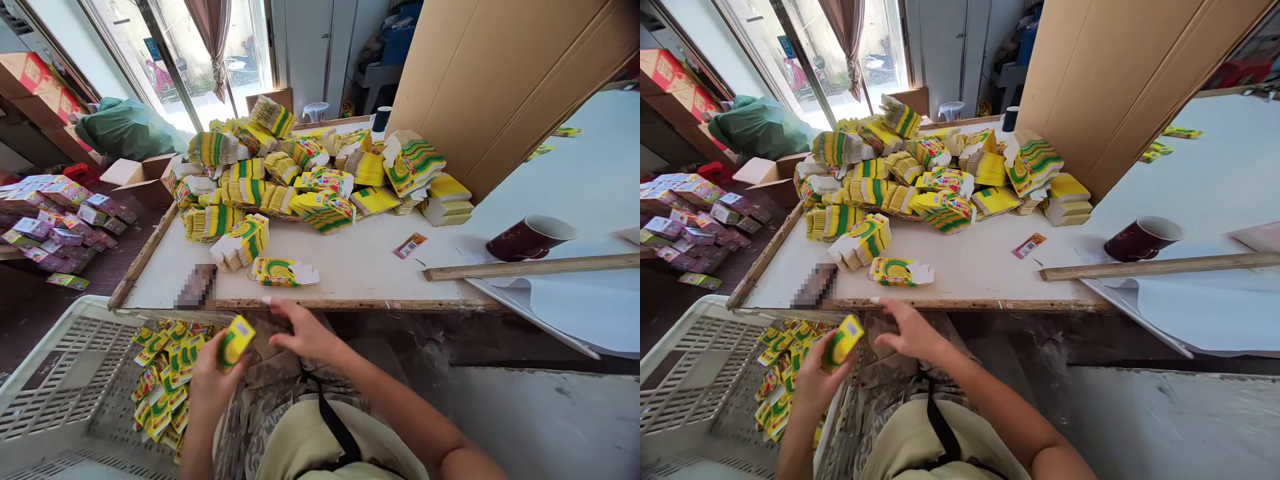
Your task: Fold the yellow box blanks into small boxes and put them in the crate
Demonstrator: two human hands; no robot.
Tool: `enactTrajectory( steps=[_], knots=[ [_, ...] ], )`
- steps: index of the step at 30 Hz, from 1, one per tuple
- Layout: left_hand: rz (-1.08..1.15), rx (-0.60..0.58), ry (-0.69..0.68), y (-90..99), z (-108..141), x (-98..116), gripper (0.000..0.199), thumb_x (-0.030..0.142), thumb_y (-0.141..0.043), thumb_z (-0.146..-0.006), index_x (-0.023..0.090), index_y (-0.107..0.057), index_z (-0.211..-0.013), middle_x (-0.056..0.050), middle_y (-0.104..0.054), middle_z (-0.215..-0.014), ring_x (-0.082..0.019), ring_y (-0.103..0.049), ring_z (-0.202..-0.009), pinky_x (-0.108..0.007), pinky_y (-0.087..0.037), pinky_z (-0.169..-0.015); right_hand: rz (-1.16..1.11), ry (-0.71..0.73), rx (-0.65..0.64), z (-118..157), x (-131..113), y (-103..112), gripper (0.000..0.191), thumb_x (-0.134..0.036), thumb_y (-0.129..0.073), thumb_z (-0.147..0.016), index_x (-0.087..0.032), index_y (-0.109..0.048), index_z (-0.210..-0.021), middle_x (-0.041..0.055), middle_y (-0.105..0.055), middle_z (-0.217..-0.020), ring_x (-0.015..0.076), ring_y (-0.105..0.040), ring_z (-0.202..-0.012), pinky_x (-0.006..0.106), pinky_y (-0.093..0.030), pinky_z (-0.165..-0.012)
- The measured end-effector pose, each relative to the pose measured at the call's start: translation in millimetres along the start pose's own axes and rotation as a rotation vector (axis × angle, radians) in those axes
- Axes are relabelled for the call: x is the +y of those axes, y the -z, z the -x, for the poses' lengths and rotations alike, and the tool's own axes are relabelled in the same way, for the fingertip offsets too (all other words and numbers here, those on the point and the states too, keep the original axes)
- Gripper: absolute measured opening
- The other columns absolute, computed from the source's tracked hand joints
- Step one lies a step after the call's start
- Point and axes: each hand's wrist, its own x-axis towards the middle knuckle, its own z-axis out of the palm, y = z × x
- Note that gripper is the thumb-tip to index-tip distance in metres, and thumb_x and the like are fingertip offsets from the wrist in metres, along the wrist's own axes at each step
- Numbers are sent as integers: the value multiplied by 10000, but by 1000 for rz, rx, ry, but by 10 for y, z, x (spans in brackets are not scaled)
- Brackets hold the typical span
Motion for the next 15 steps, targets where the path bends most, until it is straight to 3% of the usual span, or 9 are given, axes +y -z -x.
enactTrajectory(
  steps=[3, 5, 8, 11, 15],
  knots=[
    [-210, 225, 184, 217, 80, -335, 967, 690, -654, -680, 50, -465, -1380, -282, -576, -1300, -462, -527, -1226, -636, -392, -1030, 340, -152, 186, -232, 141, 195, 499, -192, -682, -845, -153, -528, -1318, 146, -626, -1276, 255, -578, -1184, 392, -456, -1024],
    [-168, 241, 263, 272, 124, -428, 977, 722, -624, -688, 59, -467, -1389, -276, -581, -1300, -456, -524, -1234, -638, -395, -1029, 464, -219, 241, -387, 253, 291, 466, -127, -651, -838, -128, -540, -1291, 180, -628, -1244, 296, -562, -1169, 450, -429, -1027],
    [77, 111, 238, 159, 157, -343, 713, 653, -636, -738, 164, -603, -1255, -178, -654, -1231, -370, -588, -1180, -568, -439, -1027, 504, -250, 246, -533, 392, 325, 436, -43, -632, -794, -109, -569, -1220, 200, -653, -1148, 325, -582, -1085, 484, -433, -980],
    [309, -35, 189, -99, 154, -101, 522, 548, -697, -748, 219, -664, -1153, -125, -684, -1207, -321, -619, -1149, -529, -453, -1029, 520, -247, 252, -566, 420, 312, 433, -20, -640, -757, -115, -563, -1172, 187, -652, -1111, 322, -580, -1050, 474, -437, -954],
    [684, -157, 232, -428, 95, 235, 556, 433, -766, -744, 249, -623, -1248, -122, -677, -1247, -287, -627, -1167, -466, -486, -1003, 484, -206, 251, -459, 244, 288, 455, -38, -625, -765, -137, -494, -1188, 131, -649, -1051, 271, -594, -989, 399, -466, -896]
  ],
)
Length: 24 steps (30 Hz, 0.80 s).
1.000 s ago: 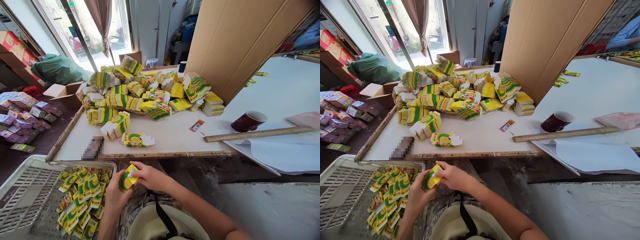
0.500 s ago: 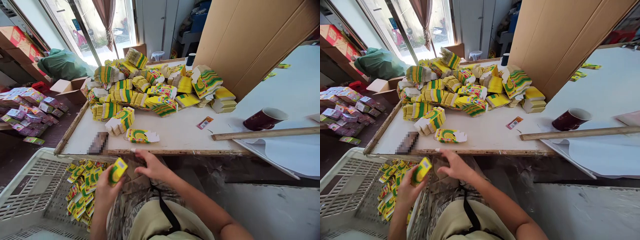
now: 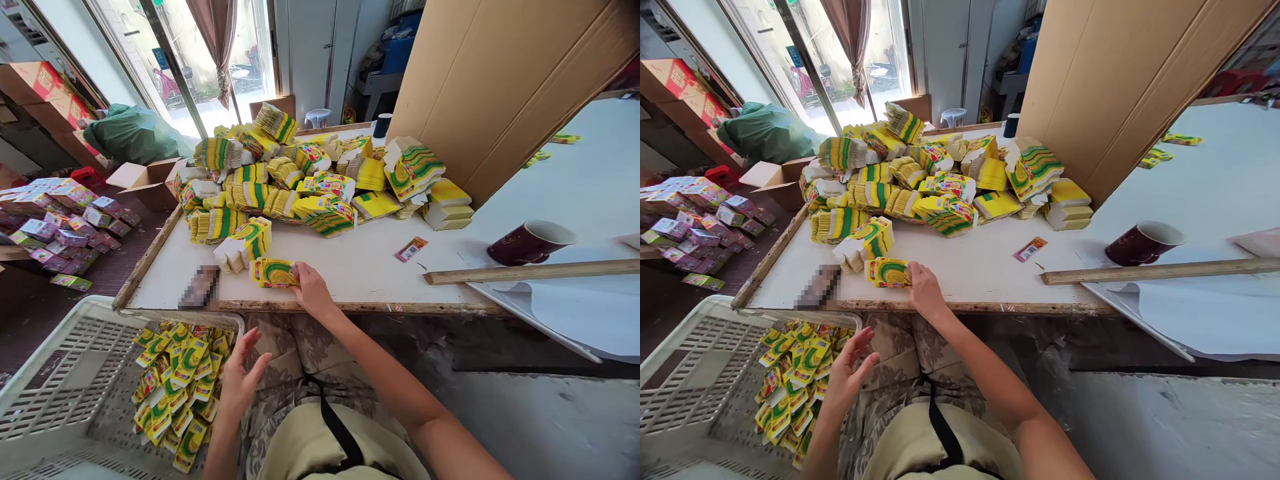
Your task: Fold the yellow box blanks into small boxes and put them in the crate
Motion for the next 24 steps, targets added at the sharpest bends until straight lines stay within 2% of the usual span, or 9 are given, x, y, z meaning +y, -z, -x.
enactTrajectory(
  steps=[2, 4, 6, 8, 10, 14, 18, 21, 24],
  knots=[
    [283, -11, 15, -170, -72, 56, 656, 423, -802, -716, 271, -574, -1312, -122, -661, -1275, -278, -625, -1181, -432, -500, -987, -67, 52, -42, 153, -118, 32, 433, -60, -598, -796, -173, -462, -1191, 65, -650, -964, 217, -609, -892, 330, -486, -821],
    [579, 29, 26, -290, -164, 135, 635, 477, -793, -718, 284, -587, -1287, -107, -675, -1242, -268, -632, -1169, -416, -503, -982, -196, 136, -140, 347, -242, 22, 392, -66, -571, -812, -205, -455, -1160, 16, -627, -889, 180, -597, -801, 286, -481, -748],
    [800, 135, 40, -356, -249, 240, 525, 536, -740, -754, 278, -637, -1199, -80, -705, -1146, -249, -649, -1121, -401, -506, -972, -378, 194, -250, 540, -351, -26, 373, -57, -561, -803, -221, -459, -1122, -7, -595, -849, 159, -574, -752, 270, -468, -706],
    [913, 264, 35, -376, -300, 360, 443, 542, -724, -762, 259, -670, -1099, -51, -716, -1027, -226, -666, -1040, -373, -521, -933, -587, 165, -308, 691, -434, -88, 378, -61, -573, -797, -230, -455, -1115, -18, -578, -849, 144, -568, -749, 262, -467, -704],
    [960, 354, -4, -363, -310, 475, 401, 520, -747, -737, 237, -674, -1011, -23, -697, -922, -202, -670, -938, -345, -533, -879, -811, 90, -342, 789, -498, -141, 397, -93, -610, -798, -234, -450, -1133, -11, -584, -899, 138, -578, -799, 268, -477, -748],
    [1026, 394, -107, -327, -275, 600, 385, 542, -723, -730, 209, -628, -899, 15, -588, -763, -148, -597, -740, -292, -526, -758, -1138, 29, -496, 881, -587, -205, 466, -225, -744, -756, -224, -471, -1134, 2, -560, -986, 130, -553, -860, 285, -462, -816],
    [1022, 453, -81, -363, -268, 551, 542, 707, -720, -640, 215, -582, -819, 42, -498, -688, -116, -504, -629, -244, -486, -639, -984, 32, -529, 913, -589, -271, 547, -247, -847, -654, -215, -532, -1100, -50, -502, -856, 110, -459, -751, 238, -400, -690],
    [901, 429, -28, -410, -245, 501, 697, 861, -602, -603, 231, -619, -900, 9, -576, -769, -159, -578, -728, -266, -500, -666, -885, -47, -428, 875, -525, -288, 500, -225, -827, -671, -212, -573, -1101, -73, -487, -753, 105, -430, -688, 234, -363, -647],
    [756, 327, -27, -440, -187, 480, 707, 839, -498, -726, 251, -644, -1090, -57, -671, -991, -237, -632, -986, -337, -519, -823, -1025, -121, -339, 799, -463, -240, 388, -292, -766, -747, -204, -594, -1083, -40, -557, -804, 120, -485, -733, 247, -392, -680]
  ],
)
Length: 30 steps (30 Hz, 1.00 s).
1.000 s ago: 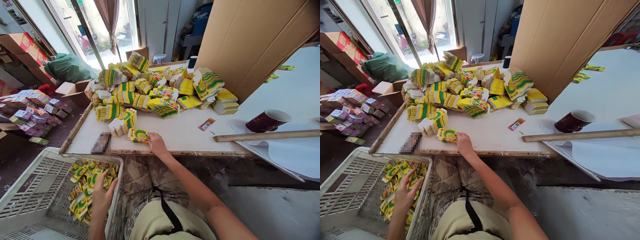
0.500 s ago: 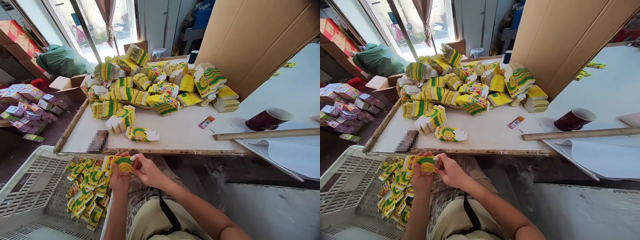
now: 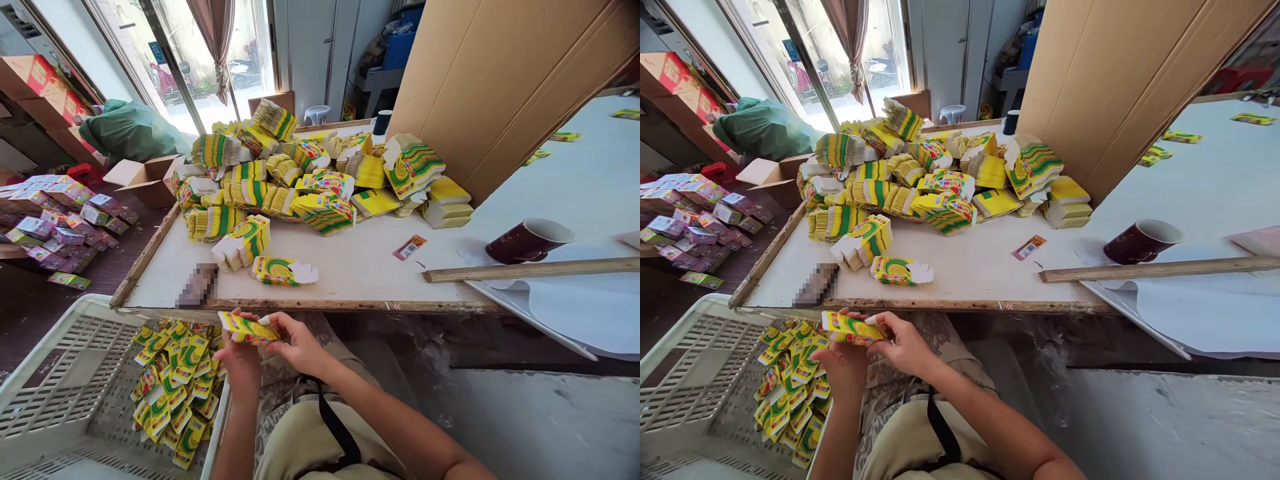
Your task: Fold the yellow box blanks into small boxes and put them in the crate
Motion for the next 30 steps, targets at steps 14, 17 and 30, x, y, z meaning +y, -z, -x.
enactTrajectory(
  steps=[14, 17, 30],
  knots=[
    [25, 192, 12, 134, -97, -194, 347, 457, -888, -577, 244, -751, -814, 17, -766, -821, -128, -686, -727, -239, -534, -700, 23, 58, 116, -89, -4, 4, 241, -415, -663, -842, -181, -707, -885, 26, -673, -831, 163, -582, -778, 283, -465, -727],
    [6, 204, 5, 143, -52, -144, 305, 431, -888, -585, 225, -726, -743, 43, -750, -758, -105, -669, -666, -221, -517, -671, 251, 107, 163, -93, -1, 16, 241, -324, -639, -857, -176, -672, -670, 0, -590, -661, 138, -509, -650, 250, -398, -601],
    [-246, 21, -46, 436, -120, 347, 537, 603, -812, -608, 231, -726, -986, -61, -742, -1010, -242, -679, -941, -376, -541, -866, 559, 272, 118, 60, -280, 347, 124, -189, -588, -907, -190, -703, -955, 41, -715, -878, 168, -621, -805, 281, -495, -728]
  ],
)
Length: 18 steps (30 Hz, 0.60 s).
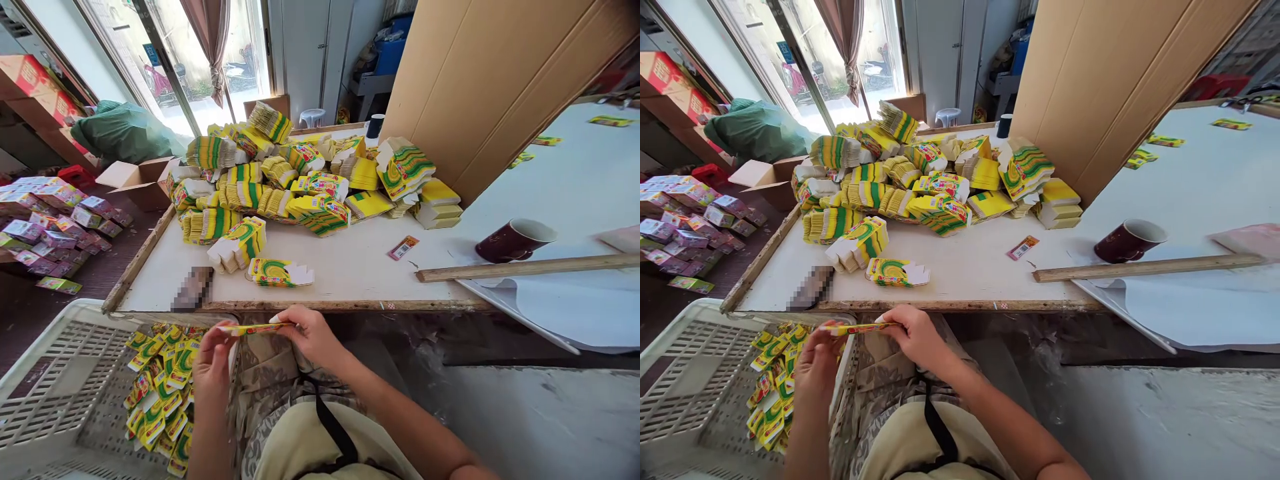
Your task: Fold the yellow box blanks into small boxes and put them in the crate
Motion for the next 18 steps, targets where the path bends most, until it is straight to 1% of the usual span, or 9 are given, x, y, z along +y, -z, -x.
enactTrajectory(
  steps=[2, 5, 7, 9, 11, 13, 14, 16, 18],
  knots=[
    [-143, -142, -66, 100, 3, 183, 697, 669, -752, -641, 237, -671, -1182, -103, -706, -1150, -297, -644, -1087, -426, -503, -971, 227, 169, -2, -17, -12, 102, 166, -164, -555, -934, -213, -714, -930, 53, -726, -920, 193, -607, -897, 341, -482, -836],
    [-503, -379, -147, 121, 43, 389, 799, 542, -842, -590, 263, -605, -1300, -119, -652, -1285, -363, -560, -1240, -504, -411, -1086, 455, 401, -123, -24, -73, 149, 205, -154, -536, -955, -253, -715, -938, 22, -732, -892, 188, -591, -919, 419, -413, -1011],
    [-706, -531, -137, 43, 78, 394, 868, 412, -904, -520, 272, -586, -1315, -117, -633, -1322, -380, -554, -1249, -527, -418, -1075, 474, 507, -219, -5, -134, 113, 185, -184, -548, -962, -265, -710, -921, -8, -722, -844, 167, -599, -913, 436, -320, -1129],
    [-804, -627, -95, -56, 110, 296, 804, 359, -876, -570, 257, -569, -1306, -103, -667, -1257, -348, -625, -1152, -487, -499, -981, 431, 530, -262, 27, -179, 63, 178, -198, -550, -963, -282, -704, -932, -20, -721, -870, 162, -606, -998, 448, -222, -1197],
    [-850, -628, -80, -125, 142, 153, 629, 357, -789, -682, 233, -566, -1257, -75, -713, -1111, -289, -690, -975, -411, -561, -833, 350, 437, -182, 59, -182, 16, 180, -250, -604, -929, -293, -675, -1089, 22, -707, -1103, 207, -541, -1212, 495, -170, -1215],
    [-878, -566, -120, -158, 180, 22, 552, 360, -730, -736, 215, -544, -1236, -53, -721, -987, -249, -699, -824, -361, -566, -714, 206, 226, 8, 81, -132, -42, 487, -330, -664, -877, -266, -531, -1342, 104, -552, -1395, 273, -389, -1385, 532, -199, -1199],
    [-884, -533, -151, -169, 201, -28, 574, 356, -727, -736, 212, -524, -1253, -47, -719, -954, -242, -696, -785, -351, -562, -683, 97, 103, 90, 87, -90, -83, 629, -371, -676, -861, -240, -435, -1427, 140, -472, -1467, 291, -366, -1401, 525, -262, -1175],
    [-867, -524, -222, -192, 246, -98, 667, 318, -732, -728, 224, -460, -1330, -68, -716, -1014, -254, -705, -833, -358, -564, -708, -176, -107, 115, 91, 18, -193, 693, -420, -658, -866, -228, -366, -1465, 155, -493, -1432, 274, -495, -1288, 451, -437, -1058],
    [-839, -568, -319, -223, 287, -141, 741, 264, -715, -745, 245, -378, -1405, -115, -676, -1182, -276, -694, -992, -379, -561, -800, -419, -217, -55, 90, 140, -322, 536, -467, -617, -889, -241, -494, -1359, 104, -627, -1239, 224, -619, -1065, 367, -532, -901]
  ],
)
